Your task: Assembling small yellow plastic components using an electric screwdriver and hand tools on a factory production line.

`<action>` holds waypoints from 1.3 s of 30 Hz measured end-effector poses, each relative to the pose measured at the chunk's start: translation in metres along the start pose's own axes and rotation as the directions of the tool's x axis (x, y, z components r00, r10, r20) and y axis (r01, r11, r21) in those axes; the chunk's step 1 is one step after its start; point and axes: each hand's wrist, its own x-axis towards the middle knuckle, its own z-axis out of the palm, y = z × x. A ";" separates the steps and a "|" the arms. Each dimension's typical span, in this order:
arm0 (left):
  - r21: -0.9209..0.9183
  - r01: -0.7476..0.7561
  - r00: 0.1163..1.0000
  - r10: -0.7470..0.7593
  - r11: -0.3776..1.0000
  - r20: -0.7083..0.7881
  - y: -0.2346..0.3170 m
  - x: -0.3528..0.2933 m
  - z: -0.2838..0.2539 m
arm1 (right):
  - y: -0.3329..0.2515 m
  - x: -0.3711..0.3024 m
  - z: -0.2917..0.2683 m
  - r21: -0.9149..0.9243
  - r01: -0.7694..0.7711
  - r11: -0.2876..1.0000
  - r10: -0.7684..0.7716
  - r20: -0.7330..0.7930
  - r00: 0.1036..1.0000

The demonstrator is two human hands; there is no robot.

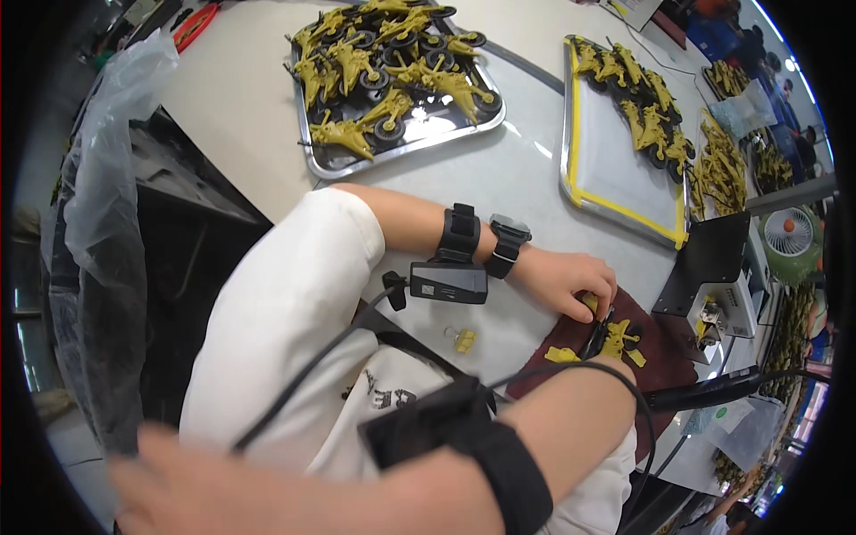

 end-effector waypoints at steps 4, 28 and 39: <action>-0.150 0.142 0.989 -0.135 0.978 0.055 0.006 0.001 -0.006 | -0.010 -0.013 -0.018 0.209 -0.002 0.978 -0.028 0.141 0.990; -0.257 0.204 0.979 -0.200 0.945 0.041 -0.008 0.006 -0.019 | 0.035 -0.185 -0.071 -0.875 -0.459 0.155 0.889 -0.079 0.451; -0.319 0.010 0.978 -0.075 0.948 -0.193 0.138 0.011 -0.127 | -0.047 -0.106 -0.157 -0.716 -0.577 0.393 -0.047 -0.642 0.765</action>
